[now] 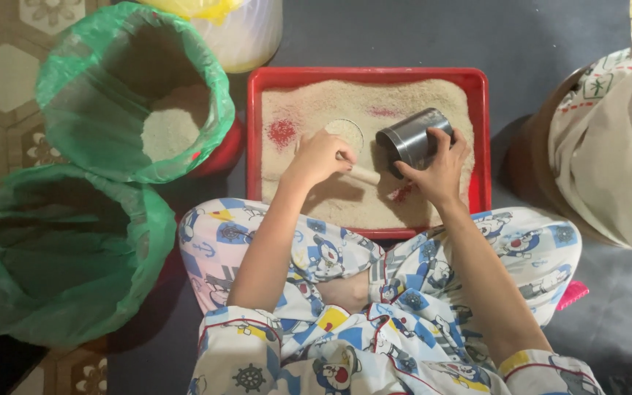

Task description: Packaging grains by scooping them from a large sack into a tray and then into smaller green bags using a metal cup.

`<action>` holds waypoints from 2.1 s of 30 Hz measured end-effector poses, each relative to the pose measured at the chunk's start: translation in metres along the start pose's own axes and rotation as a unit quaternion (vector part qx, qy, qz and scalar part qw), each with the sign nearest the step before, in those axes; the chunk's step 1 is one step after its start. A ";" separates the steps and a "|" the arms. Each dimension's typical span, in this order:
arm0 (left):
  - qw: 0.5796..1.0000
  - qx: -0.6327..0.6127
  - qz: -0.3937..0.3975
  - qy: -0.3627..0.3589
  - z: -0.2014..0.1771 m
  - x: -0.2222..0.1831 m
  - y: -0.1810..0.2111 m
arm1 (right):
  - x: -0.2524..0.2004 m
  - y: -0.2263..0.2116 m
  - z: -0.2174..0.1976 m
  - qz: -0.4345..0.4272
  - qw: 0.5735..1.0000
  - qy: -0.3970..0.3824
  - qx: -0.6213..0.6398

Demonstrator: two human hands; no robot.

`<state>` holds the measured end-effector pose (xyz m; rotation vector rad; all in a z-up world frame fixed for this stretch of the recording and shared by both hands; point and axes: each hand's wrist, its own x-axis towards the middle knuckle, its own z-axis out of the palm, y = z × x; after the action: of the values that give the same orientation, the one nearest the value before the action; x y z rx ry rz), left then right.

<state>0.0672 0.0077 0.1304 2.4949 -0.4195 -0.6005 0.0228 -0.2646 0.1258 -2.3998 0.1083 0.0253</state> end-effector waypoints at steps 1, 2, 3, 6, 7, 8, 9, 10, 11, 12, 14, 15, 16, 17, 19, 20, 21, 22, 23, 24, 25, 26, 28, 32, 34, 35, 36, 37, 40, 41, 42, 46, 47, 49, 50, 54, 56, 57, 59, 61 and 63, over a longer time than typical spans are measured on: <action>1.000 0.000 -0.002 0.002 -0.005 -0.004 0.004 | 0.000 -0.001 0.000 -0.003 1.000 -0.001 0.000; 0.999 -0.022 0.003 0.023 -0.010 -0.008 0.008 | 0.000 -0.001 0.000 0.004 1.000 -0.003 -0.002; 0.998 -0.044 0.009 0.043 -0.015 -0.012 0.012 | 0.000 -0.001 0.000 0.011 1.000 -0.005 -0.005; 0.990 -0.078 -0.019 0.116 -0.002 0.005 -0.013 | 0.000 -0.003 0.000 0.007 1.000 0.001 -0.007; 0.990 -0.078 -0.019 0.117 0.000 0.010 -0.022 | 0.000 -0.004 -0.001 0.005 1.000 0.002 -0.008; 0.985 -0.083 -0.050 0.143 0.002 0.015 -0.031 | 0.000 -0.004 -0.001 0.010 1.000 -0.003 -0.006; 0.978 -0.089 -0.081 0.169 0.005 0.019 -0.040 | 0.000 -0.004 -0.001 0.015 1.000 -0.008 -0.003; 0.978 -0.089 -0.081 0.169 0.015 0.026 -0.052 | 0.000 -0.004 -0.002 0.015 1.000 -0.008 -0.003; 0.982 -0.040 -0.131 0.128 0.025 0.033 -0.064 | 0.000 -0.004 -0.001 0.008 1.000 -0.003 -0.001; 0.980 0.009 -0.181 0.087 0.035 0.039 -0.077 | 0.000 -0.004 -0.001 0.002 1.000 0.002 0.002; 0.975 -0.018 -0.209 0.073 0.034 0.021 -0.063 | -0.001 -0.003 0.000 0.001 1.000 0.000 -0.004; 0.970 -0.045 -0.232 0.059 0.032 0.015 -0.056 | 0.000 -0.002 -0.001 0.000 1.000 0.003 -0.012; 0.970 -0.046 -0.232 0.061 0.036 0.018 -0.057 | 0.001 -0.001 0.000 -0.002 1.000 0.003 -0.012; 0.969 -0.087 -0.224 0.049 0.040 0.021 -0.059 | 0.001 0.001 0.000 -0.001 1.000 -0.003 -0.014; 0.968 -0.127 -0.215 0.040 0.024 0.011 -0.034 | 0.002 0.002 0.000 -0.002 1.000 -0.007 -0.014; 0.976 -0.137 -0.163 0.053 0.004 -0.002 -0.008 | 0.002 0.000 0.000 0.006 1.000 -0.007 -0.009; 0.981 -0.145 -0.110 0.066 -0.016 -0.016 0.017 | 0.001 -0.001 0.001 0.012 1.000 -0.008 -0.003; 0.981 -0.145 -0.110 0.069 -0.014 -0.015 0.023 | 0.001 -0.001 0.001 0.010 1.000 -0.007 -0.002; 0.985 -0.126 -0.083 0.088 -0.011 -0.016 0.028 | 0.001 -0.001 0.001 0.001 1.000 0.005 -0.009; 0.987 -0.108 -0.056 0.107 -0.009 -0.016 0.033 | 0.000 0.000 0.001 -0.009 1.000 0.017 -0.016; 0.987 -0.108 -0.057 0.108 -0.004 -0.013 0.032 | 0.000 0.000 0.001 -0.010 1.000 0.016 -0.016; 0.987 -0.088 -0.064 0.114 0.000 -0.010 0.032 | 0.000 0.001 0.002 -0.018 1.000 0.021 -0.012; 0.987 -0.067 -0.073 0.124 0.012 -0.003 0.030 | -0.003 0.006 0.003 -0.030 0.999 0.025 -0.006; 0.984 -0.039 -0.113 0.129 0.012 0.012 0.020 | 0.008 0.014 0.012 -0.070 0.995 0.067 -0.013; 0.982 -0.064 -0.124 0.127 0.021 0.014 0.013 | 0.003 0.018 0.014 -0.069 0.995 0.068 -0.017; 0.983 -0.059 -0.112 0.135 0.027 0.018 0.007 | 0.002 0.018 0.013 -0.073 0.995 0.073 -0.016; 0.983 -0.055 -0.100 0.142 0.032 0.022 0.002 | 0.002 0.019 0.012 -0.076 0.994 0.079 -0.015; 0.983 -0.057 -0.103 0.143 0.028 0.018 0.004 | 0.001 0.019 0.013 -0.079 0.994 0.076 -0.016; 0.968 -0.128 -0.083 0.201 0.012 0.007 0.010 | 0.002 0.018 0.013 -0.087 0.992 0.086 -0.017; 0.961 -0.147 -0.063 0.225 0.008 0.006 0.011 | 0.002 0.018 0.012 -0.090 0.992 0.087 -0.015; 0.954 -0.166 -0.043 0.248 0.005 0.005 0.012 | 0.001 0.018 0.011 -0.093 0.992 0.088 -0.014; 0.904 -0.240 0.027 0.352 0.003 0.005 0.019 | 0.000 0.016 0.009 -0.100 0.991 0.086 -0.020; 0.874 -0.276 0.060 0.395 -0.002 0.004 0.023 | -0.001 0.014 0.008 -0.098 0.991 0.089 -0.020; 0.838 -0.309 0.091 0.440 -0.012 -0.002 0.033 | -0.002 0.011 0.007 -0.100 0.991 0.091 -0.018; 0.817 -0.326 0.098 0.466 -0.017 -0.006 0.038 | -0.003 0.012 0.007 -0.102 0.990 0.094 -0.021; 0.764 -0.361 0.116 0.522 -0.037 -0.016 0.046 | 0.001 0.020 0.010 -0.116 0.987 0.104 -0.032; 0.746 -0.374 0.124 0.537 -0.047 -0.022 0.049 | -0.001 0.020 0.011 -0.117 0.987 0.102 -0.026; 0.727 -0.388 0.135 0.550 -0.054 -0.023 0.051 | 0.001 0.019 0.010 -0.118 0.988 0.102 -0.021; 0.710 -0.400 0.126 0.566 -0.066 -0.029 0.049 | 0.001 0.018 0.010 -0.124 0.987 0.104 -0.023; 0.693 -0.412 0.118 0.580 -0.076 -0.034 0.045 | -0.001 0.019 0.009 -0.129 0.985 0.108 -0.026; 0.655 -0.431 0.061 0.617 -0.088 -0.037 0.039 | 0.000 0.019 0.011 -0.121 0.985 0.116 -0.028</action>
<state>0.0722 0.0283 0.2311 1.3871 0.2307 0.8394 0.0209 -0.2713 0.1053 -2.4482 -0.0781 -0.3702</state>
